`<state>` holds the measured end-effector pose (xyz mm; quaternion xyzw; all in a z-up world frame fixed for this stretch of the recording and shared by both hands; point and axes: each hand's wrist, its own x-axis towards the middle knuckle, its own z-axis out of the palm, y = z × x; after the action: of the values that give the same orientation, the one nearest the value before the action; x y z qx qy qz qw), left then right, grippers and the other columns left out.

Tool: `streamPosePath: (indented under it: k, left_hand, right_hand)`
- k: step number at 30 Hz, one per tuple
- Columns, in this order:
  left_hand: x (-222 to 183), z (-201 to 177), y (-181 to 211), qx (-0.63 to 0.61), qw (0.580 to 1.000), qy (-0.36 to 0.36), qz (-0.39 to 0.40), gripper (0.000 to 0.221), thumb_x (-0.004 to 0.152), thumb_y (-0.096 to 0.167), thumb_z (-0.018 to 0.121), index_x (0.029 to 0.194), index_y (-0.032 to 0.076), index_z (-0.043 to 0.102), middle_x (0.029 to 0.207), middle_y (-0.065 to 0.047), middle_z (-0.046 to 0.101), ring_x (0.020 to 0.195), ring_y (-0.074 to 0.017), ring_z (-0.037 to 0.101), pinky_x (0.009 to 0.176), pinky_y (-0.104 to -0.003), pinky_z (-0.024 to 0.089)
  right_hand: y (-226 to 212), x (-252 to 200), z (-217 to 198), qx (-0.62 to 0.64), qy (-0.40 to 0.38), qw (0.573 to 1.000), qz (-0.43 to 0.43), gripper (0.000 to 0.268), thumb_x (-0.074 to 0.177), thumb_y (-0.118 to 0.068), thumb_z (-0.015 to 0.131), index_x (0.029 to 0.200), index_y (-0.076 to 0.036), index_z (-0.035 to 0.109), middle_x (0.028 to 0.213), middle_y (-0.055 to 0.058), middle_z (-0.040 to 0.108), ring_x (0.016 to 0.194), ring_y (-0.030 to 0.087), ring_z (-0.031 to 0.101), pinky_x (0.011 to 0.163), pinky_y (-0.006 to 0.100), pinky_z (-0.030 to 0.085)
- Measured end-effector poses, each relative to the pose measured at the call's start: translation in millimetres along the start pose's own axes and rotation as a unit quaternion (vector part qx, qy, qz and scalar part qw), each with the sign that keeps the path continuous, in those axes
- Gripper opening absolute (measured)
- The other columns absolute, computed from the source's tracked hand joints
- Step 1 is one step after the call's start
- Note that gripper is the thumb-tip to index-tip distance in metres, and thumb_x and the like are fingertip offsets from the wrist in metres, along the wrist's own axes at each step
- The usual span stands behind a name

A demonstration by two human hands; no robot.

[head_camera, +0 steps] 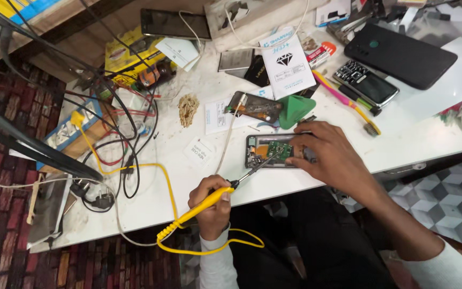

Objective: The person uses a yellow soldering iron to work on the exposed circuit board of a disassembled mobile phone. They repeatedly apply the soldering iron to various points on the board while holding the phone steady with their other hand.

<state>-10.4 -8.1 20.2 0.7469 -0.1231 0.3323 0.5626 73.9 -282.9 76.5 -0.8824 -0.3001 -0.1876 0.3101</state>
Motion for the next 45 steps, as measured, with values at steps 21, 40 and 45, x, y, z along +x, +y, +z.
streamPosePath:
  k: [21, 40, 45]
  left_hand:
    - [4.7, 3.0, 3.3, 0.007, 1.0, -0.015, 0.001, 0.016, 0.088, 0.012, 0.065, 0.096, -0.001, 0.064, 0.074, -0.005, 0.062, 0.065, -0.0106, 0.055, 0.063, -0.024, 0.045]
    - [4.7, 3.7, 1.9, 0.004, 0.999, -0.032, 0.011, 0.017, 0.09, 0.013, 0.066, 0.098, -0.001, 0.064, 0.076, -0.006, 0.064, 0.067, -0.0105, 0.057, 0.064, -0.024, 0.047]
    - [5.1, 3.8, 2.5, 0.011, 1.0, -0.023, 0.006, 0.016, 0.087, 0.011, 0.064, 0.098, -0.001, 0.064, 0.075, -0.006, 0.063, 0.065, -0.0103, 0.056, 0.063, -0.024, 0.046]
  right_hand:
    - [1.4, -0.2, -2.7, 0.011, -0.026, 1.0, 0.007, 0.037, 0.078, -0.029, 0.082, 0.106, -0.007, 0.075, 0.127, 0.013, 0.064, 0.124, 0.031, 0.056, 0.105, 0.045, 0.04]
    - [2.1, -0.4, -1.8, 0.012, -0.033, 0.999, 0.011, 0.04, 0.079, -0.031, 0.082, 0.11, -0.006, 0.075, 0.128, 0.013, 0.063, 0.125, 0.031, 0.056, 0.107, 0.045, 0.04]
    - [2.2, -1.2, -1.6, 0.017, -0.031, 0.999, 0.007, 0.037, 0.08, -0.03, 0.082, 0.109, -0.007, 0.075, 0.128, 0.013, 0.063, 0.126, 0.031, 0.056, 0.107, 0.046, 0.04]
